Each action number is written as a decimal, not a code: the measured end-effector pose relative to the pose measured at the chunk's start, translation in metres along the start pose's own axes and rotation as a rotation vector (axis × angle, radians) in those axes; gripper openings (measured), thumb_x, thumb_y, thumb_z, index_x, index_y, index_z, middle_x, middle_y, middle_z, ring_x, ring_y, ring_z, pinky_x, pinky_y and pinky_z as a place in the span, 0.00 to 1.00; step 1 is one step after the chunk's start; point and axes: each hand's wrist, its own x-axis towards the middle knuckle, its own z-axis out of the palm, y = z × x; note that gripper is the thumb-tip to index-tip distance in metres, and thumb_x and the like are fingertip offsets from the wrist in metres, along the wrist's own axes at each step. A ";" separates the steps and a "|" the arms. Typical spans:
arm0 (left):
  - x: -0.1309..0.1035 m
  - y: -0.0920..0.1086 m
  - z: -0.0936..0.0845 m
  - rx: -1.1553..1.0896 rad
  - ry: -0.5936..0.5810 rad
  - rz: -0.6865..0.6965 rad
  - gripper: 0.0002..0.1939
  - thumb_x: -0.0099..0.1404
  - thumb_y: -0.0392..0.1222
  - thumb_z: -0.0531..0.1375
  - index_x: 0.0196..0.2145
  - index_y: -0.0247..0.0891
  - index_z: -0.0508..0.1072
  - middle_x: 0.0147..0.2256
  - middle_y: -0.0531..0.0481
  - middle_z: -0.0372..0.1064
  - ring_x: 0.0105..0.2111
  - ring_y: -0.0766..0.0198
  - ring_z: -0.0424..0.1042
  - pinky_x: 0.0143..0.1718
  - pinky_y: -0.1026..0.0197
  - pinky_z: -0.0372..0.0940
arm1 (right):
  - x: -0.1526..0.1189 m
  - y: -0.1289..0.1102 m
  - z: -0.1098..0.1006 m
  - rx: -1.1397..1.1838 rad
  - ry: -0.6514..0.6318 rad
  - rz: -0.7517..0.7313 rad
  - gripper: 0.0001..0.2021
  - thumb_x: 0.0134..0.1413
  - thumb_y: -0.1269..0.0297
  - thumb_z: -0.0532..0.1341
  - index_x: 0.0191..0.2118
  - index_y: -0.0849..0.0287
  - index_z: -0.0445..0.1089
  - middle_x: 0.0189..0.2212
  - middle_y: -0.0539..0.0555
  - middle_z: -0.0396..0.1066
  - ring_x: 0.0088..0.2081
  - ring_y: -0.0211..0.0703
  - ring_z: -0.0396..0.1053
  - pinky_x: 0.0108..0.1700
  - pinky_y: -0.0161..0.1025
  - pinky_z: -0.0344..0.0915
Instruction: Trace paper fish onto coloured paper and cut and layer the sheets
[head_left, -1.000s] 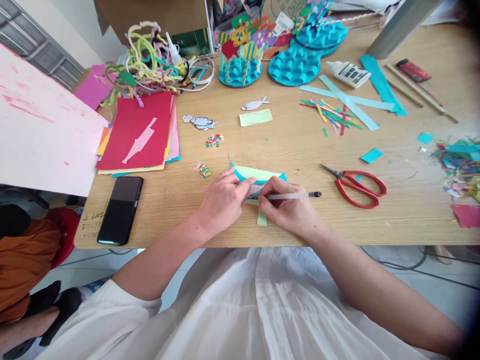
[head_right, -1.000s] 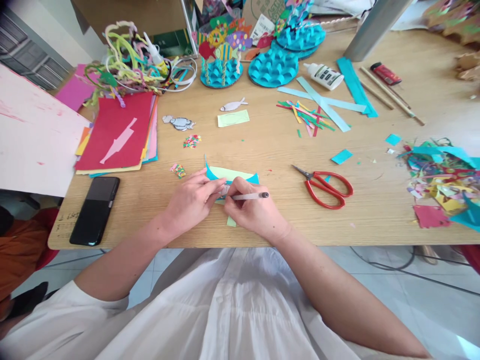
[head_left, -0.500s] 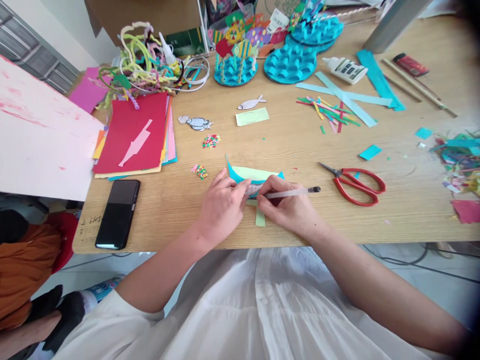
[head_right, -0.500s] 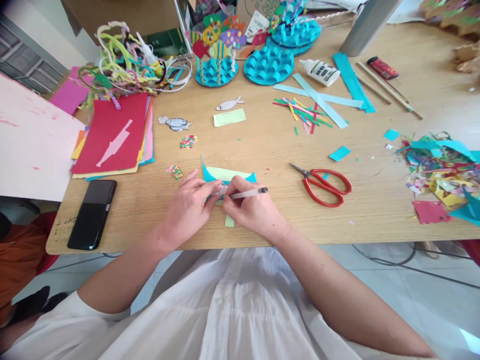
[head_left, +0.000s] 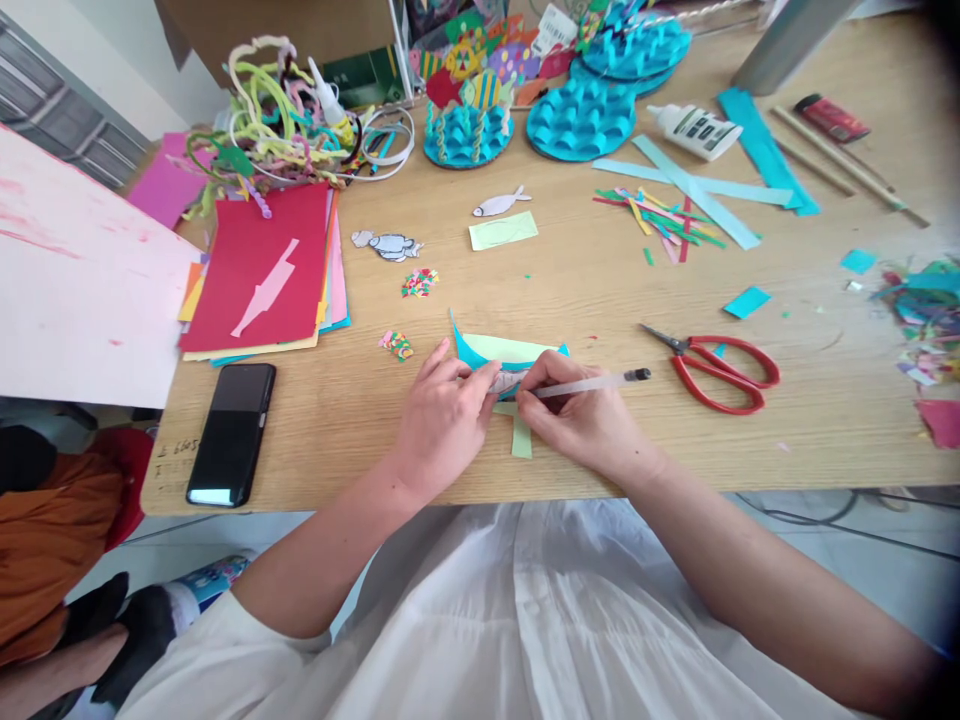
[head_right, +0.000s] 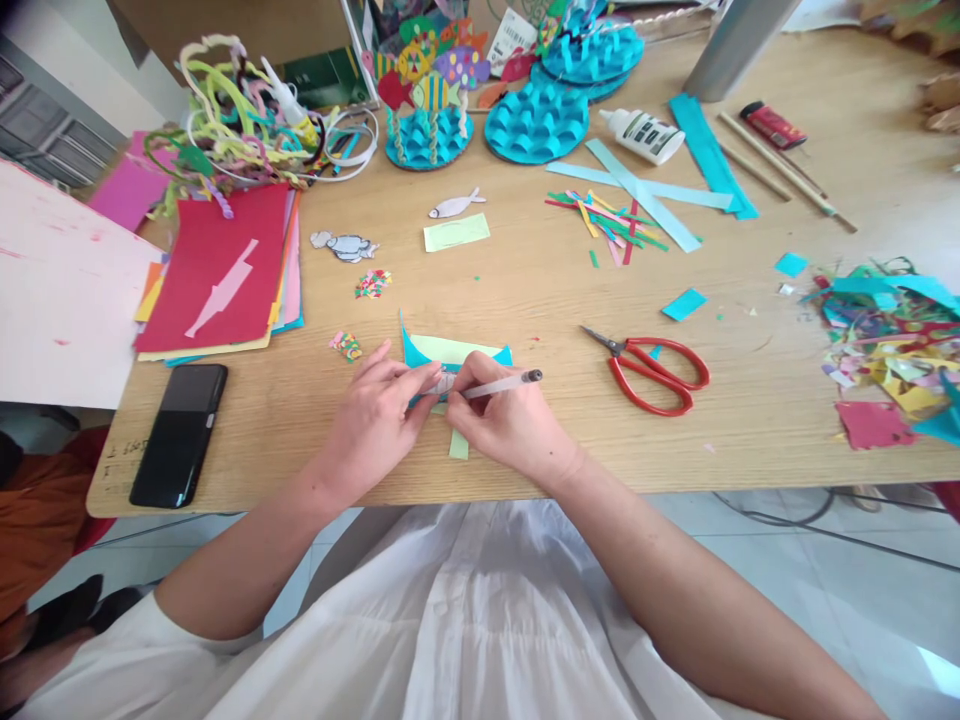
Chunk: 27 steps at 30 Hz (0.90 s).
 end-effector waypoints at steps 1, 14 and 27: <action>0.000 0.000 0.000 0.006 0.002 0.003 0.11 0.66 0.34 0.59 0.46 0.37 0.74 0.28 0.52 0.72 0.34 0.62 0.73 0.60 0.44 0.61 | 0.000 0.000 0.000 0.007 0.001 0.007 0.07 0.50 0.70 0.58 0.25 0.57 0.59 0.20 0.46 0.60 0.20 0.32 0.56 0.20 0.32 0.53; 0.000 0.000 0.000 -0.027 0.005 0.011 0.12 0.66 0.33 0.59 0.47 0.33 0.73 0.28 0.51 0.73 0.35 0.61 0.73 0.62 0.45 0.59 | 0.000 0.001 0.000 0.034 0.038 0.022 0.07 0.51 0.70 0.59 0.26 0.57 0.60 0.19 0.45 0.59 0.18 0.32 0.55 0.19 0.32 0.53; -0.001 -0.001 0.001 -0.060 0.013 -0.002 0.11 0.66 0.33 0.58 0.47 0.35 0.73 0.28 0.52 0.73 0.34 0.62 0.73 0.62 0.44 0.60 | -0.003 0.000 0.001 -0.117 0.078 -0.029 0.06 0.50 0.74 0.59 0.27 0.57 0.62 0.18 0.43 0.60 0.19 0.31 0.57 0.23 0.32 0.56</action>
